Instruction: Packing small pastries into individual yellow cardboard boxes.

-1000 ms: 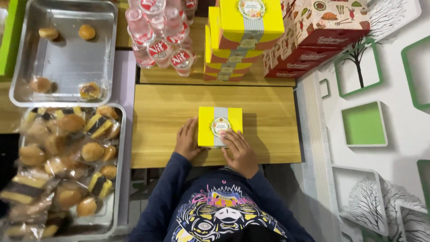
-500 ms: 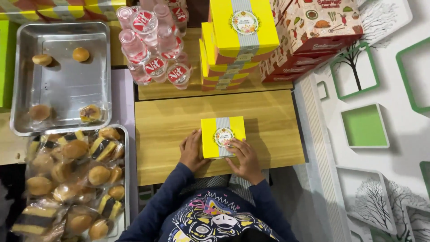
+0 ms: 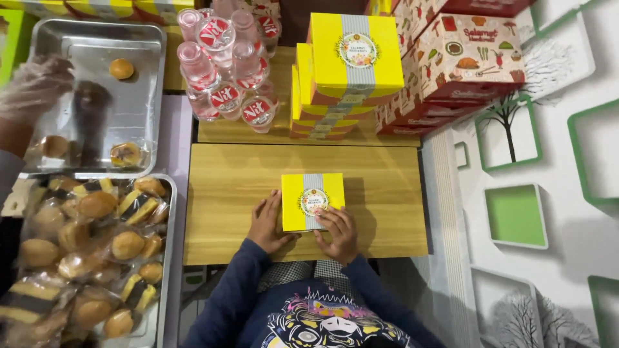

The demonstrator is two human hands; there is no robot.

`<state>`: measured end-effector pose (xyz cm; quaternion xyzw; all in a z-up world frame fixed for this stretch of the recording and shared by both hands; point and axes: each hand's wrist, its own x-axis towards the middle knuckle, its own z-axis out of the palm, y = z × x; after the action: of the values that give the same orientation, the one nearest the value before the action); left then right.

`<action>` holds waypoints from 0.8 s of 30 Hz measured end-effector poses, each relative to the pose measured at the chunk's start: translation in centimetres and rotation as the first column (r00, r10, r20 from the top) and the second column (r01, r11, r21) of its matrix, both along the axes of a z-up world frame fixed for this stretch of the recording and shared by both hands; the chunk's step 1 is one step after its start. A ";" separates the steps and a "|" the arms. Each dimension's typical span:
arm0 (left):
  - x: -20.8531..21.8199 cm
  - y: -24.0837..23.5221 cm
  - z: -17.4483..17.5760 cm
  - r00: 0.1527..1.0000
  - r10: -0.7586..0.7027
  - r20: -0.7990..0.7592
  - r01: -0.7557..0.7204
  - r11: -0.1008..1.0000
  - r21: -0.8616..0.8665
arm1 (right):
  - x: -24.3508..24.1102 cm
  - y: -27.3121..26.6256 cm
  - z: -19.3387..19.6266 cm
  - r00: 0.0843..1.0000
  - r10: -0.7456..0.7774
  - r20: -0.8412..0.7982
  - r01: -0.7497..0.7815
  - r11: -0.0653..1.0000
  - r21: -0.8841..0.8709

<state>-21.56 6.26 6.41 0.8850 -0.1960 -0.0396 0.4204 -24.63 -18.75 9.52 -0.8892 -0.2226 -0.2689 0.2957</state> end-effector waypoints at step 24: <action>0.4 0.5 2.0 0.998 0.035 -0.045 -0.040 0.993 -0.113 | 0.1 0.6 -0.6 0.996 -0.043 0.081 0.045 0.999 -0.023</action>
<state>-21.17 6.78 8.41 0.8621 -0.1723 -0.0392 0.4750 -24.51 -18.12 8.91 -0.8859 -0.2181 -0.3083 0.2693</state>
